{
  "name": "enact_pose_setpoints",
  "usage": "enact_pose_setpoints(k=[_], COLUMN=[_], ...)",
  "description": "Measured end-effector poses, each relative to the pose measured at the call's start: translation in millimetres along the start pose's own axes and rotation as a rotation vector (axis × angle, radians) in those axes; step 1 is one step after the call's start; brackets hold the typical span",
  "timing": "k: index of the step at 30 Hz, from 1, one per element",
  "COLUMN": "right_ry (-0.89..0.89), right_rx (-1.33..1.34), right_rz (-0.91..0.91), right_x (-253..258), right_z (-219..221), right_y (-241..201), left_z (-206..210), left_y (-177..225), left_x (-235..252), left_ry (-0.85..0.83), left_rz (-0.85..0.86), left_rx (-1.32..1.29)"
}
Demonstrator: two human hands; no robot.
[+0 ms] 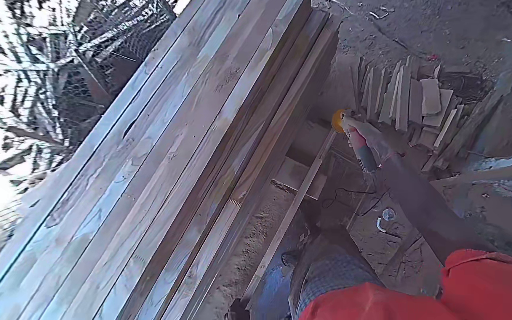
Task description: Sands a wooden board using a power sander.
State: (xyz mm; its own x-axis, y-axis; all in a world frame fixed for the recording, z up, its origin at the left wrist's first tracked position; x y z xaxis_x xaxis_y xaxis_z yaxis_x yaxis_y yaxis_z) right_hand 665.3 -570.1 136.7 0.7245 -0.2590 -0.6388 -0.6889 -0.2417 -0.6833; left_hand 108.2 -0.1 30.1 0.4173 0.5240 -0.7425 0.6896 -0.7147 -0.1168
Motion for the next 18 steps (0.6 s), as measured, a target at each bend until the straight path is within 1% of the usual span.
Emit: enact_pose_setpoints(k=[1, 2, 3, 4, 5, 6, 7, 8, 9, 10, 11, 13, 15, 18], right_ry=[-0.065, -0.13, -0.16, -0.205, -0.199, -0.202, -0.227, -0.265, -0.299, -0.321, -0.347, -0.41, -0.447, -0.497], right_rx=[-0.027, 0.003, 0.081, -0.032, -0.134, -0.199, -0.234, -0.262, -0.289, -0.324, -0.356, -0.401, -0.428, -0.471], right_rz=[-0.096, -0.266, -0.432, -0.248, -0.088, -0.004, 0.013, 0.005, 0.0, -0.003, -0.009, -0.037, -0.07, -0.038], right_x=[-16.9, -29.0, -43.6, -77.8, -105.9, -125.8, -138.3, -150.2, -157.8, -166.0, -177.7, -207.7, -245.5, -302.5], right_z=[9.9, 26.0, 46.3, 61.6, 76.7, 91.0, 106.2, 122.3, 138.2, 154.4, 171.1, 205.3, 238.6, 280.7], right_y=[5.2, 18.6, 37.6, 37.2, 39.6, 51.8, 66.4, 78.3, 89.3, 101.7, 114.6, 138.7, 157.0, 198.6], left_z=[-0.9, -2.6, -9.5, -19.5, -30.0, -38.6, -41.9, -41.1, -37.8, -30.7, -20.1, 5.1, 28.1, 66.3], left_y=[28.9, 59.4, 90.9, 125.0, 155.5, 175.2, 186.5, 187.4, 179.2, 161.5, 135.7, 66.9, -15.0, -153.2], left_x=[2.6, 8.3, 5.5, 1.5, -2.9, -7.0, -6.9, -7.2, -5.4, -3.9, -2.9, -0.2, 4.4, 8.3], left_ry=[-0.043, -0.03, -0.012, 0.017, 0.035, 0.052, 0.098, 0.16, 0.227, 0.282, 0.331, 0.428, 0.493, 0.55], left_rz=[0.033, 0.069, 0.118, 0.195, 0.266, 0.316, 0.37, 0.41, 0.431, 0.436, 0.428, 0.395, 0.336, 0.244], left_rx=[-0.006, -0.017, -0.062, -0.102, -0.156, -0.221, -0.277, -0.315, -0.335, -0.343, -0.339, -0.31, -0.268, -0.206])
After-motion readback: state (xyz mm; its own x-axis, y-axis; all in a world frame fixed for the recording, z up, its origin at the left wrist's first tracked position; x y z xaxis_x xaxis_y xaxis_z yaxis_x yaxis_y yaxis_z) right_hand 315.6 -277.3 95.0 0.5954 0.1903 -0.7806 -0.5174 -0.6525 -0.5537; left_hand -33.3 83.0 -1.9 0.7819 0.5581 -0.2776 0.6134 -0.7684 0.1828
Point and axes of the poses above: each hand's wrist, its own x-axis towards the middle knuckle, its own z-axis out of the palm, y = z × x, the point moved 5 cm from there along x, towards the middle knuckle, and after that the axes turned 1 degree about -z, right-handed, at the moved point
